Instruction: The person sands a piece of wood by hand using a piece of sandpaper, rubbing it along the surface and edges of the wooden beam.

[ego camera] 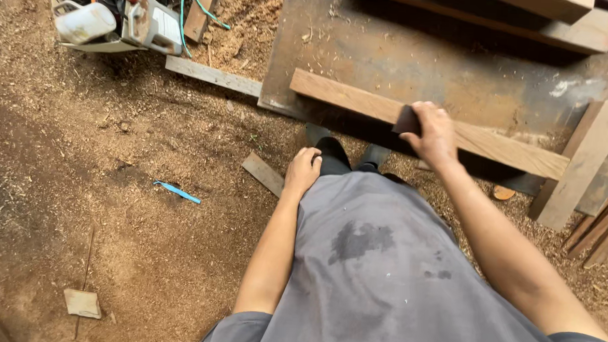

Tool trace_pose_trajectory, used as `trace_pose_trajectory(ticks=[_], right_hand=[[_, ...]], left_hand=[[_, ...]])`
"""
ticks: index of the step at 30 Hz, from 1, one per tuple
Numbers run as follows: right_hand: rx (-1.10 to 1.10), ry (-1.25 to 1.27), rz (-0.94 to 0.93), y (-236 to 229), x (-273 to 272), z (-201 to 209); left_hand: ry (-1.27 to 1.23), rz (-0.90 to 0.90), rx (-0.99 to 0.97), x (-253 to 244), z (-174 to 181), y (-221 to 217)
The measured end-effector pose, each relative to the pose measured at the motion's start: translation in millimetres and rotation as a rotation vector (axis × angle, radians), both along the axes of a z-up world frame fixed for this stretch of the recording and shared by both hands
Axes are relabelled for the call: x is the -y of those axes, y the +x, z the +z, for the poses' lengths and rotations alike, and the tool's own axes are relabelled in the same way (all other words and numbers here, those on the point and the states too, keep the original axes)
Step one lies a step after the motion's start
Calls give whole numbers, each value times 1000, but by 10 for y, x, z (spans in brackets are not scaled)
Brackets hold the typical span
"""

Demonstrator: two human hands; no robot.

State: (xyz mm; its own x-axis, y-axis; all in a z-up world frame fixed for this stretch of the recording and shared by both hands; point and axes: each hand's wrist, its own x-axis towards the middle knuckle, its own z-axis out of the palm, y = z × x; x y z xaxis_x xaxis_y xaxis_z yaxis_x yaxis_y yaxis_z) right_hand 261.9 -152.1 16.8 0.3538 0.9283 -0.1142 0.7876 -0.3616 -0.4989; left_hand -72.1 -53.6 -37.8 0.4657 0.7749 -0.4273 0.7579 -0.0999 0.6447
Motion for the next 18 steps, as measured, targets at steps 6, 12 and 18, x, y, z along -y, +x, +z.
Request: trace_pose_trajectory(ticks=[6, 12, 18], right_hand=[[-81, 137, 109, -654, -884, -162], [-61, 146, 128, -1205, -1588, -337], [-83, 31, 52, -1174, -1328, -17]], left_hand=[[487, -271, 156, -673, 582, 538], [554, -473, 29, -1205, 663, 534], [481, -583, 6, -1543, 644, 385]])
